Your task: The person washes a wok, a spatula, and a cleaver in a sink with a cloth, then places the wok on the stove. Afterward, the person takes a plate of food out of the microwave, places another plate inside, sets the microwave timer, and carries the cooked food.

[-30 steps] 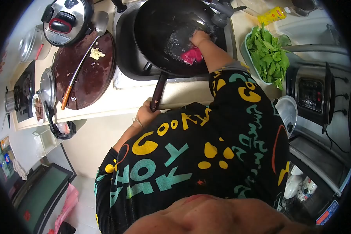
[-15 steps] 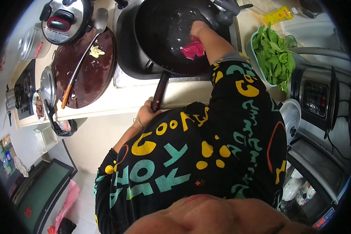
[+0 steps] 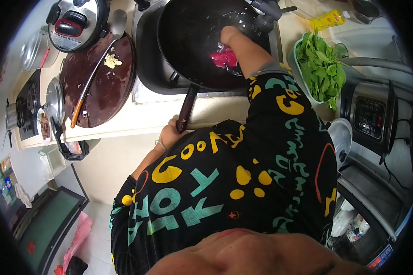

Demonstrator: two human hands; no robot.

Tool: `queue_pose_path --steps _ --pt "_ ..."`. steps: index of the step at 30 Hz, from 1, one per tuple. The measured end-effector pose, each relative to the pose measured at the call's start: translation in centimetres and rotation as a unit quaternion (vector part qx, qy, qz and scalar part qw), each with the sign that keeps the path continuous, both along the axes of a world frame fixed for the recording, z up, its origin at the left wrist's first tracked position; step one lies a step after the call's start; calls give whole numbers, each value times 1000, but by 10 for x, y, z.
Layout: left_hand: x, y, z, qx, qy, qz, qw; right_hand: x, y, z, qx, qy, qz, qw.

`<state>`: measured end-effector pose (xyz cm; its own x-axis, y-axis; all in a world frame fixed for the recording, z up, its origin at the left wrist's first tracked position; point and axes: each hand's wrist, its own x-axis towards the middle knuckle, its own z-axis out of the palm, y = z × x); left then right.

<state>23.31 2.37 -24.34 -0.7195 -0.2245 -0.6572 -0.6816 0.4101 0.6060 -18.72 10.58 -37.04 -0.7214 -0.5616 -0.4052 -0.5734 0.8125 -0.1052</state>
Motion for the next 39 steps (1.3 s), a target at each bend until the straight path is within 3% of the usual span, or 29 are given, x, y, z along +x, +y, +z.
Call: queue_pose_path --steps 7,8,11,12,13,17,18,19,21,23,25,27,30,33,34,39 --pt "6 -3 -13 -13 -13 -1 1000 -4 5 14 23 -25 -15 999" --pt "6 -3 -14 -14 -1 -3 1000 13 9 53 24 -70 -49 996" --pt "6 -1 -12 -16 1 -1 1000 7 -8 10 28 -32 -19 999" --pt "3 -1 -8 -16 3 -2 1000 1 -16 -27 -10 -7 -17 1000" --pt "0 -1 -1 -16 5 -11 1000 18 -19 -10 -34 -17 -73 997" --pt "8 -4 -21 -39 22 -28 999 20 0 35 5 -21 -90 996" --pt "9 -5 -23 -40 21 -26 999 2 8 15 -23 -5 -100 995" --pt "7 -4 -19 -31 4 -20 999 8 15 36 -42 -41 -157 986" --pt "4 -2 -11 -18 -12 -17 1000 27 19 47 -5 -4 -80 997" --pt "3 -2 -5 -11 20 -9 1000 50 5 19 -26 100 38 994" --pt "3 -2 -6 -13 11 -10 1000 94 -3 24 -61 120 47 990" --pt "0 -1 -3 -15 4 -16 1000 109 -3 11 -10 26 157 987" --pt "-3 0 5 -20 4 -14 1000 130 17 8 -135 26 118 983" --pt "0 0 -4 -33 -22 -25 999 70 21 -76 -49 42 103 993" --pt "0 0 -5 -29 -4 -13 999 93 19 17 -42 77 37 995" --pt "3 -1 -8 -13 -1 1 1000 117 13 42 8 -9 -64 998"
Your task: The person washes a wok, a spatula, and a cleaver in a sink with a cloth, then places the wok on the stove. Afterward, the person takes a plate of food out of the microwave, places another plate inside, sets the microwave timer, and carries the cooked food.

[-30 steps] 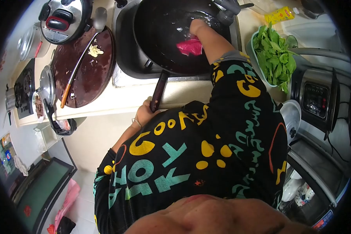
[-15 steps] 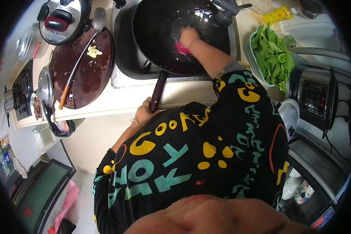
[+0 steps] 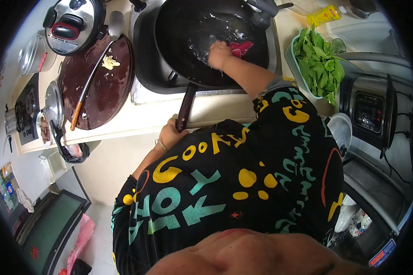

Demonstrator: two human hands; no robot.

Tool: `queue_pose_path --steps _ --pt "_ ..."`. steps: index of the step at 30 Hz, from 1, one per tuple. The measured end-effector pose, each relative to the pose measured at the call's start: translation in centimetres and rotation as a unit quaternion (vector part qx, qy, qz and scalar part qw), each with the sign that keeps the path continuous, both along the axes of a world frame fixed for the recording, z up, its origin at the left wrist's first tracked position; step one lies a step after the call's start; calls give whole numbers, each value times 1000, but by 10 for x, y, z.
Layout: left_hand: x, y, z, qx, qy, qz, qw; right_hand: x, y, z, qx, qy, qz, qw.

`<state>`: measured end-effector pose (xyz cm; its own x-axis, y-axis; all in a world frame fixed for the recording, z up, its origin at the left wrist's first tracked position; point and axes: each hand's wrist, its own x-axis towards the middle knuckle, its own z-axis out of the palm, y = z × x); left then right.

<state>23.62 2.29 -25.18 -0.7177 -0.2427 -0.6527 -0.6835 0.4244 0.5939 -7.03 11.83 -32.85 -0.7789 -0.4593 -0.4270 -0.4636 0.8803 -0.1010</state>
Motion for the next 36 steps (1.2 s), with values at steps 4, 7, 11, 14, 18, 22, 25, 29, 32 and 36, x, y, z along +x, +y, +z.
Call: queue_pose_path --steps 4,7,11,14,18,22,25,29,32,36 --pt "-3 1 10 -7 7 -6 1000 -5 12 -12 -114 65 130 983" --pt "-1 1 6 -11 5 -7 1000 -26 4 5 -84 65 69 992" --pt "-2 0 5 -18 5 -17 1000 -8 -6 -20 -126 23 153 980" --pt "1 -2 -3 11 -2 -19 1000 -21 5 -22 -170 14 177 969" --pt "2 -2 -4 -1 27 -12 1000 -62 1 -34 -121 99 107 982" --pt "3 -4 -5 -10 24 -26 999 -78 -16 -42 -134 -7 -101 986" --pt "-2 -3 5 -2 -1 -26 1000 -77 -21 -44 -194 135 -93 967" --pt "-2 -2 6 6 -8 -14 1000 -62 -18 -42 -237 185 -8 954" --pt "1 -4 1 5 10 -16 1000 -34 -17 -33 -261 89 147 950" --pt "-5 -4 7 23 -10 -8 1000 -31 7 -6 -157 80 255 951"
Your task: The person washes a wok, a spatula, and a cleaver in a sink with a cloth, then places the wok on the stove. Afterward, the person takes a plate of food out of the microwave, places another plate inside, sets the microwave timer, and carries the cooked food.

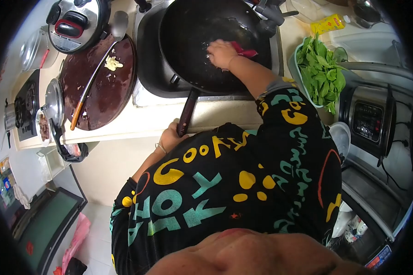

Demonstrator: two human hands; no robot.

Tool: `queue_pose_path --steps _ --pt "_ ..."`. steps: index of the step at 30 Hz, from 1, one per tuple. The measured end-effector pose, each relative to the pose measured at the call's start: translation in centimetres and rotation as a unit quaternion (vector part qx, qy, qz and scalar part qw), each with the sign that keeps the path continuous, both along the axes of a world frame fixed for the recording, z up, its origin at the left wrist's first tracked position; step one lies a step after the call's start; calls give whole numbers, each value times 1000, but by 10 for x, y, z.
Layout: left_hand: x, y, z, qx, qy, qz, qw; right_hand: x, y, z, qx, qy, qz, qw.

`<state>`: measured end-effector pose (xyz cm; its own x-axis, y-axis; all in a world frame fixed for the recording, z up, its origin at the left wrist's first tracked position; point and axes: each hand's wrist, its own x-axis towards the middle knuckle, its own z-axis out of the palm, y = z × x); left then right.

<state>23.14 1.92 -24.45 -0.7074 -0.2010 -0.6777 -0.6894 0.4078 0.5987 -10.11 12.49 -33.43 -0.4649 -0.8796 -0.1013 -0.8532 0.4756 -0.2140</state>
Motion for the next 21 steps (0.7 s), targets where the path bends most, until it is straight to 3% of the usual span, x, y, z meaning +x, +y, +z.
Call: queue_pose_path --steps 1,2,4,6,8,9,10,12,13,16,19,21 --pt "-2 0 3 -1 -9 -3 1000 1 2 19 86 37 -47 995" --pt "-2 1 4 -2 -18 -5 1000 7 1 39 86 37 -48 995" --pt "-1 1 4 0 -11 1 1000 19 2 69 229 -19 -300 926" --pt "-1 2 7 4 -4 3 1000 15 9 67 260 -50 -253 930" --pt "-5 2 15 17 -15 17 1000 0 8 40 350 -109 -56 929" --pt "-5 1 14 17 -13 18 1000 -16 10 -6 275 -183 -109 938" --pt "-4 1 12 13 -10 17 1000 -12 8 -6 275 -182 -107 938" --pt "-2 2 10 9 -9 16 1000 0 5 -10 62 -19 -87 994" --pt "-2 1 9 3 -5 15 1000 -9 1 -28 33 13 -57 998" --pt "1 1 5 -1 12 14 1000 -32 -24 -42 23 109 -83 990" --pt "2 2 5 0 32 24 999 -49 -30 -11 63 87 -123 987" --pt "4 4 5 1 38 30 999 -50 -21 -19 67 65 -129 987"
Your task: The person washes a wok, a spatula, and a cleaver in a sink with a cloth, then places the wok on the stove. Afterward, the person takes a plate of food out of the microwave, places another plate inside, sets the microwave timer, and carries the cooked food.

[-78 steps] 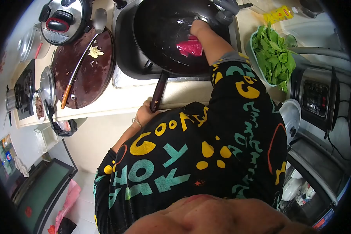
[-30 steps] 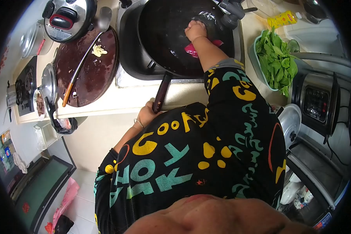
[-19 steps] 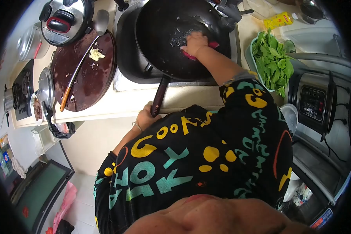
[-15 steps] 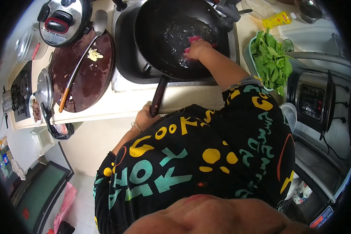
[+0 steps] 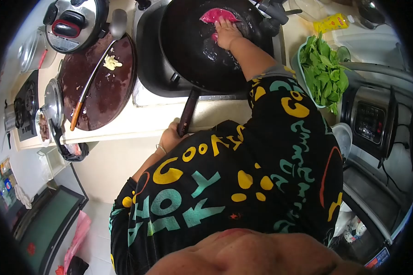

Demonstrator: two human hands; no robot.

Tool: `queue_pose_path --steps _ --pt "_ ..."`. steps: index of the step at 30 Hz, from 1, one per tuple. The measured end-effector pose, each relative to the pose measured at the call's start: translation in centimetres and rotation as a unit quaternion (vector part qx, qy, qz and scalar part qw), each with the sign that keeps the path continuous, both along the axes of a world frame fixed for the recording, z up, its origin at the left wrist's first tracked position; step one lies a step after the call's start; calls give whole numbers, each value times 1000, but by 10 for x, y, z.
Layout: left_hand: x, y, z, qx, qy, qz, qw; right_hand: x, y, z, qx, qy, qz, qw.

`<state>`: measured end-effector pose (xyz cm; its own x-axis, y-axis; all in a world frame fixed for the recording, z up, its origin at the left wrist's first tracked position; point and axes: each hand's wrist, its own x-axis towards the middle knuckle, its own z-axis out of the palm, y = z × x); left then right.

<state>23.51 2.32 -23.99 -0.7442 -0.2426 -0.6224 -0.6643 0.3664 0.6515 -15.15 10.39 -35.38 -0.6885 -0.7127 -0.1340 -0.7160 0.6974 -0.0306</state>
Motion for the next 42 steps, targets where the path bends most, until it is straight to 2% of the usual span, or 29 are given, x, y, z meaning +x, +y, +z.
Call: queue_pose_path --steps 3,5,6,8,12,15,17,19,21,23,26,27,30,32,34,36,39,42 --pt "0 -2 -1 -15 -19 2 1000 7 14 17 41 -29 -5 999" --pt "-3 -2 4 -3 -23 -2 1000 18 24 26 139 -51 3 989" --pt "-4 -2 6 0 -17 0 1000 20 27 27 142 -45 4 989" --pt "-4 -1 11 18 4 1 1000 27 33 26 163 -122 7 979" --pt "-3 -2 13 14 3 3 1000 39 42 42 201 -188 39 961" --pt "-2 -2 9 34 14 16 999 55 50 54 189 -209 45 958" --pt "-2 -2 10 20 13 8 1000 69 54 50 96 -240 92 962" --pt "-5 -3 18 24 2 11 1000 84 48 47 95 -235 88 964" --pt "-6 -3 19 27 -8 9 1000 94 38 48 13 -276 119 954" --pt "-4 -4 10 33 3 -3 999 108 21 30 -61 -220 172 958" --pt "4 -7 -21 -6 52 -35 998 113 -16 13 -131 -232 172 948" --pt "5 -7 -25 -10 50 -36 998 107 -33 10 -182 -195 198 943" --pt "2 -4 -20 -37 3 -34 999 95 -72 20 -266 -144 207 930" --pt "-3 -3 -2 -10 -31 -5 999 79 -89 36 -297 -125 191 927" --pt "-10 -3 13 5 -27 -2 1000 58 -106 48 -261 -33 127 956" --pt "-9 -1 14 23 -31 6 999 20 -109 37 -194 14 52 980" --pt "-4 -3 4 6 -38 16 999 -26 -74 26 -61 32 -93 993" --pt "-6 -4 3 -5 -68 -2 998 -44 -12 9 12 75 -103 992"
